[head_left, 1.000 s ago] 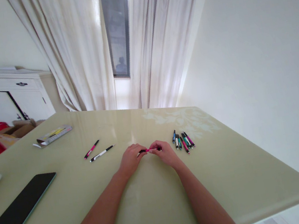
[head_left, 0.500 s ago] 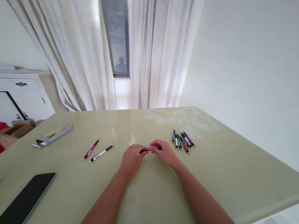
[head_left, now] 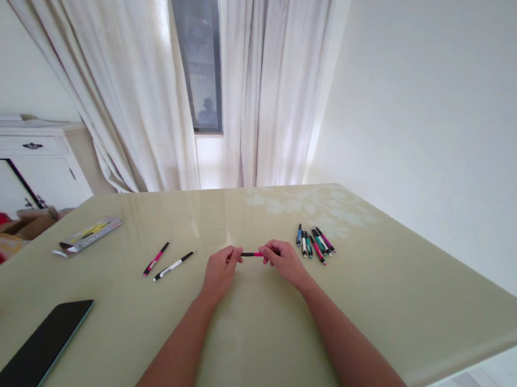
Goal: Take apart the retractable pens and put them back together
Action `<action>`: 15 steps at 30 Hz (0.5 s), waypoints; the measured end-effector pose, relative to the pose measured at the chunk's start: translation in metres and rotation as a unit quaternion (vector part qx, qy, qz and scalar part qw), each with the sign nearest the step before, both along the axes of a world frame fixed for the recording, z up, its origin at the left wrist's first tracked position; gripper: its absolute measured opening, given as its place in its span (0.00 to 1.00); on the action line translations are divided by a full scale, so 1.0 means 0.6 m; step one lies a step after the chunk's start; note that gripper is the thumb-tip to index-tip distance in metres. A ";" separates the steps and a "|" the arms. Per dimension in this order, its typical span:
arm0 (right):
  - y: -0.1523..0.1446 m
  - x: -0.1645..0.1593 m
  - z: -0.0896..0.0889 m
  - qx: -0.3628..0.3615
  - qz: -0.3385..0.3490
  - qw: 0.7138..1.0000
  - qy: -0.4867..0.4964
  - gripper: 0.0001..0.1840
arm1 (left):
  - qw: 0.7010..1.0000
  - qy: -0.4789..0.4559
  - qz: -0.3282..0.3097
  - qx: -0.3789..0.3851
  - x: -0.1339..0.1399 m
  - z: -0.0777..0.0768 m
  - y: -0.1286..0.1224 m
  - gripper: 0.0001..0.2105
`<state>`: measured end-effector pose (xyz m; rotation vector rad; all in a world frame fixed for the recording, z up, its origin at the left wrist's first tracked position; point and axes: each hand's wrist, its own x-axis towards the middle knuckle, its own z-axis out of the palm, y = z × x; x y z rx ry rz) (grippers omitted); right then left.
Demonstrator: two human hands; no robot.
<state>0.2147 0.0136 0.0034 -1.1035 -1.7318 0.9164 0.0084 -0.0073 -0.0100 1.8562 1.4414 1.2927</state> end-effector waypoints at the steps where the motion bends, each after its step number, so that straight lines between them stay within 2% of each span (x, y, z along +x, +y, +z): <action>1: 0.001 0.001 -0.001 -0.003 0.000 1.000 0.001 0.17 | 1.000 -0.012 -0.010 -0.012 -0.003 0.001 0.002 0.19; 4: 0.001 0.002 -0.001 -0.009 0.001 1.000 -0.002 0.18 | 0.997 -0.063 -0.030 -0.023 -0.008 0.002 0.007 0.13; 8: 0.001 0.003 0.003 -0.006 -0.005 1.000 0.005 0.19 | 0.990 -0.134 -0.012 -0.040 -0.009 0.002 0.010 0.18; 15: 0.002 0.008 0.007 -0.007 -0.028 0.999 0.015 0.18 | 0.989 -0.133 -0.029 -0.050 -0.014 -0.002 0.014 0.17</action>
